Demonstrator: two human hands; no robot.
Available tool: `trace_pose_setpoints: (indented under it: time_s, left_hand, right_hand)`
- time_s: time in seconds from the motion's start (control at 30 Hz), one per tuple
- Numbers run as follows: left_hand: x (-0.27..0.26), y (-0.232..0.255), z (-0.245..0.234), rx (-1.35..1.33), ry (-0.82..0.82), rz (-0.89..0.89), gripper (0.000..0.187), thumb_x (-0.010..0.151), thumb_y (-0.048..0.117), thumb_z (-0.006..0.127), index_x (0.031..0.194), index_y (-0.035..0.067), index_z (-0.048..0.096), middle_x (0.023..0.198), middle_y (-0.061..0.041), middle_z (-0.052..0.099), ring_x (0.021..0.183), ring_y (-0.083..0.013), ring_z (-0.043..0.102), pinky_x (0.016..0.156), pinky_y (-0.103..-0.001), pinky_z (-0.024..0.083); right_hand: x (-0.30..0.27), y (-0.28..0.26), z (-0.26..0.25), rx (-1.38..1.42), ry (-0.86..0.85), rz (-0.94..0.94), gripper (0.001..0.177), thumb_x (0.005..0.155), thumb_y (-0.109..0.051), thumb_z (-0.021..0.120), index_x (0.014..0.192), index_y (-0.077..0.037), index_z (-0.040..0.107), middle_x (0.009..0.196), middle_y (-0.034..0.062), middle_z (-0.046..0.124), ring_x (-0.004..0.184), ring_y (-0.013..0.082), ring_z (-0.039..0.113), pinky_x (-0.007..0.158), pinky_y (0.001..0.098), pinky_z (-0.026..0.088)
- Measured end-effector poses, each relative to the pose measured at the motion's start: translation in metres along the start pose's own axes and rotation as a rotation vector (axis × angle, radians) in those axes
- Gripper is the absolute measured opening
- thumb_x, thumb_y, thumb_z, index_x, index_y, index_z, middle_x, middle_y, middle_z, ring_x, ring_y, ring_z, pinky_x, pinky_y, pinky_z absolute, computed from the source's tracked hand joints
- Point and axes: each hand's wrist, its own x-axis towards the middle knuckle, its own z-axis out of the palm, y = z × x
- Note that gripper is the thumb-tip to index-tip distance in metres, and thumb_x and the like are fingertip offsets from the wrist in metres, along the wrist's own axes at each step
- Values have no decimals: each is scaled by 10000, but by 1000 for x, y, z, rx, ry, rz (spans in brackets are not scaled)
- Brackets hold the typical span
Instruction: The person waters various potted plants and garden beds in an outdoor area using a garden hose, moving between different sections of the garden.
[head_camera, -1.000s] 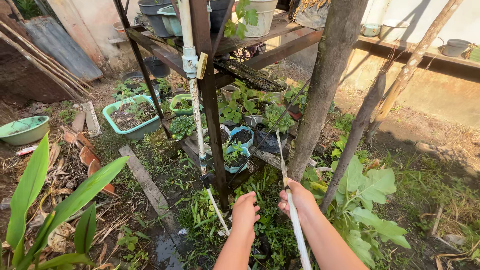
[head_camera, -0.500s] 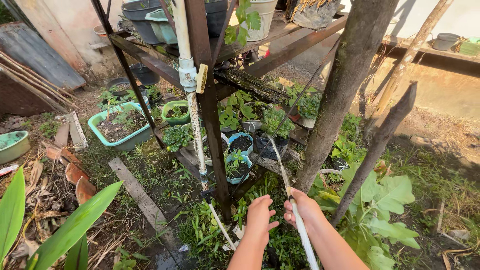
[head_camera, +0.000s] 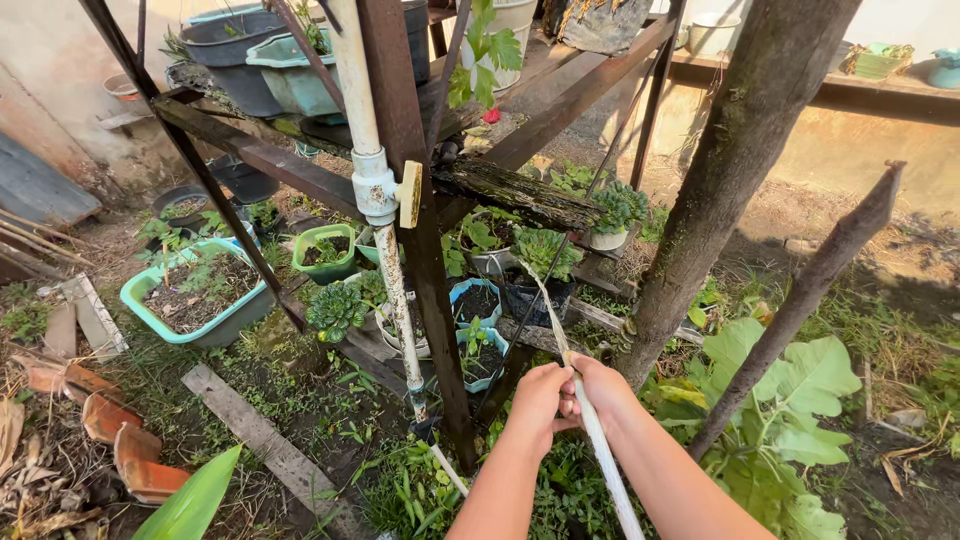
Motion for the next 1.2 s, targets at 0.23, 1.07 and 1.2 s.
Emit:
trace_pose_setpoints:
  time_s: [0.23, 1.07, 1.2]
  left_hand:
    - [10, 4, -5, -11, -26, -19, 124, 955, 184, 610, 877, 88, 609, 691, 12, 531, 470, -107, 525, 463, -283, 471]
    - [-21, 0, 44, 21, 128, 95, 366, 934, 107, 613, 1288, 15, 614, 746, -35, 623, 467, -119, 570, 456, -264, 514]
    - [-21, -3, 44, -5, 75, 118, 373, 938, 101, 615, 1299, 7, 608, 771, -38, 642, 484, -121, 594, 502, -278, 539]
  right_hand:
    - [2, 9, 1, 61, -23, 22, 260, 1062, -272, 421, 939, -59, 508, 574, 47, 431, 391, 164, 359, 339, 286, 330]
    - [-49, -25, -22, -1, -220, 6, 194, 1055, -262, 441, 1051, -86, 524, 595, 39, 437, 420, 148, 370, 338, 282, 326]
    - [-43, -29, -26, 43, -241, -13, 178, 1049, -248, 425, 1076, -101, 522, 599, 39, 438, 427, 147, 385, 340, 284, 330]
